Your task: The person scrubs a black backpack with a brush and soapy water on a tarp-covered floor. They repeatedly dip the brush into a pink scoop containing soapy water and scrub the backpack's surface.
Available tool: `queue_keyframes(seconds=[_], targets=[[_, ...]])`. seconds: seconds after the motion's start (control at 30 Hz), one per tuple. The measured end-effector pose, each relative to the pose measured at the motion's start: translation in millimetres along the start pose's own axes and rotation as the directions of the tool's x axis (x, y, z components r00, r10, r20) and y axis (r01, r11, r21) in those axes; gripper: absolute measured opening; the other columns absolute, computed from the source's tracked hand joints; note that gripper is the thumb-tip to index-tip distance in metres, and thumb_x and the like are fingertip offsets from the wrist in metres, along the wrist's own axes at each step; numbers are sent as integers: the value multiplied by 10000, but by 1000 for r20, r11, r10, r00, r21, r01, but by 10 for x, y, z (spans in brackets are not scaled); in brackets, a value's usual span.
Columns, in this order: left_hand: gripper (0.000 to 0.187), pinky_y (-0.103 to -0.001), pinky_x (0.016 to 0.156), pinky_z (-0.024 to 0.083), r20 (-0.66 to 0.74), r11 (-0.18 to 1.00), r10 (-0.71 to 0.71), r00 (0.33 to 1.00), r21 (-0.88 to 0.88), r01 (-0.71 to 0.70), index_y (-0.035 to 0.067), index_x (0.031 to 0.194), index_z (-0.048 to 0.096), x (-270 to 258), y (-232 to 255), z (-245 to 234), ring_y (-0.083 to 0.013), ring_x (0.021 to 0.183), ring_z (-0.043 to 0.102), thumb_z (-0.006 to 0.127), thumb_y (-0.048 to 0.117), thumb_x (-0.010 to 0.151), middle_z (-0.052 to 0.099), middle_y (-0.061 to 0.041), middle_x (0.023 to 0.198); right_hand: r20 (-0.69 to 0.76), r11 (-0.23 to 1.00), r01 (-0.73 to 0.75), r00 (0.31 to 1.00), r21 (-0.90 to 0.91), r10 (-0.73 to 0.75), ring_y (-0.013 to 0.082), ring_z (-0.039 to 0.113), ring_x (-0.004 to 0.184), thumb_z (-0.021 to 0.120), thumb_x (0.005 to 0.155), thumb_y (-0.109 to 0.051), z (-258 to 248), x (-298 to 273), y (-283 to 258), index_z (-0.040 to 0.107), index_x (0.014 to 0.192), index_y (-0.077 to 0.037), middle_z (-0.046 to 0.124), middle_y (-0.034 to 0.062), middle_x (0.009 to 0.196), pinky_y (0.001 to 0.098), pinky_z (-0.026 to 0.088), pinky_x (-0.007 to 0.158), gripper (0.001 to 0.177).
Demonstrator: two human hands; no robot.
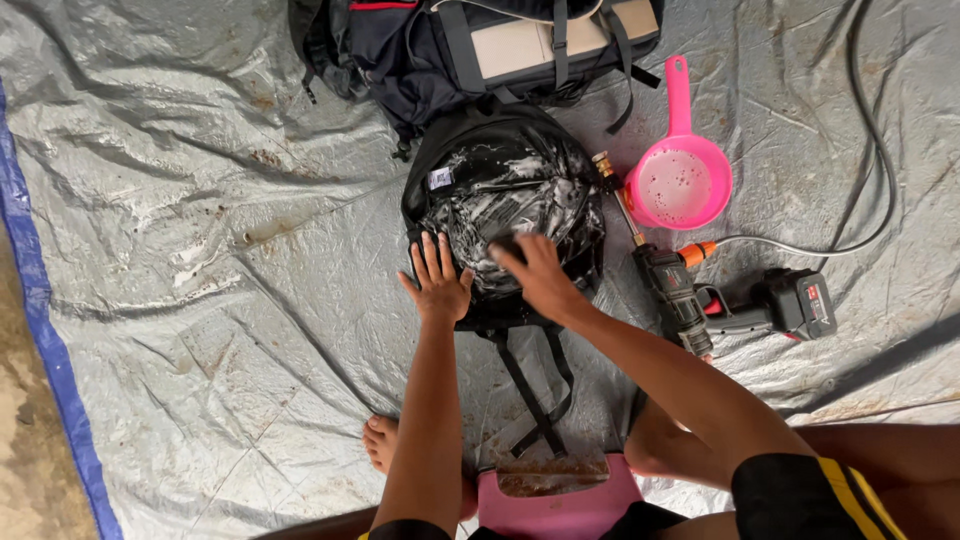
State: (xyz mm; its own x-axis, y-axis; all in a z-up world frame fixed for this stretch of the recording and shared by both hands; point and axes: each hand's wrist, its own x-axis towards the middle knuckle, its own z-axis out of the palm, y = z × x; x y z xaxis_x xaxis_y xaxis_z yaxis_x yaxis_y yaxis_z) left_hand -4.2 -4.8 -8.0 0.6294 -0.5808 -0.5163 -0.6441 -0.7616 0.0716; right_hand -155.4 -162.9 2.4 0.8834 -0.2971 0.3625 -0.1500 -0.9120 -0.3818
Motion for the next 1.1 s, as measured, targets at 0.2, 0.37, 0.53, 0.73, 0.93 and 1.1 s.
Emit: queue_keyframes(seconds=[0.2,0.37,0.53,0.73,0.93,1.1], targets=[[854,-799,1260,11,-312,993,107,944,-22,-120,180,1819,-80,-103,-47,115,-393,1719,-140,271,636,1188,-177,-150,1875,-174,992,-42,985,-118,21,497,573,1144,605,1074,37,-214,157,196,504,1695,-224,566,252,1282,602,450,839,680],[545,-658,1241,169,-700,974,179,691,28,-225,64,1537,438,-258,182,210,-462,1713,118,548,248,1036,123,-302,1842,-244,951,-113,969,-288,41,394,510,1093,518,1096,-8,-11,-4,406,521,1693,-220,520,228,1308,524,424,866,634],[853,-628,1234,117,-833,884,147,534,-132,-449,134,1550,456,-135,370,-63,-471,1707,103,125,760,1075,115,-248,1850,-323,934,-122,946,-336,8,375,534,1055,425,1193,-253,82,-56,400,652,1559,-201,545,210,1230,468,416,810,435],[776,-752,1271,112,-637,793,355,685,-183,-581,355,1748,421,39,498,-190,-446,1727,66,567,679,1058,105,-123,1895,-351,906,-212,933,-367,76,360,577,1065,339,1215,-256,115,-105,421,621,1594,-187,556,182,1240,465,451,811,478],[937,-716,1242,300,-580,898,411,703,122,-424,378,1778,298,-259,537,234,-423,1701,201,522,849,1000,128,-122,1883,-355,925,-220,929,-311,101,362,580,1040,399,1206,-236,75,-96,391,587,1636,-208,539,180,1270,458,481,810,470],[1115,-709,1251,281,-598,914,404,692,296,-278,340,1792,218,-241,642,351,-439,1704,197,628,851,890,128,-178,1874,-403,965,-250,893,-75,200,349,562,927,403,1231,-217,1,206,329,604,1583,-121,519,168,1211,450,479,757,417]])
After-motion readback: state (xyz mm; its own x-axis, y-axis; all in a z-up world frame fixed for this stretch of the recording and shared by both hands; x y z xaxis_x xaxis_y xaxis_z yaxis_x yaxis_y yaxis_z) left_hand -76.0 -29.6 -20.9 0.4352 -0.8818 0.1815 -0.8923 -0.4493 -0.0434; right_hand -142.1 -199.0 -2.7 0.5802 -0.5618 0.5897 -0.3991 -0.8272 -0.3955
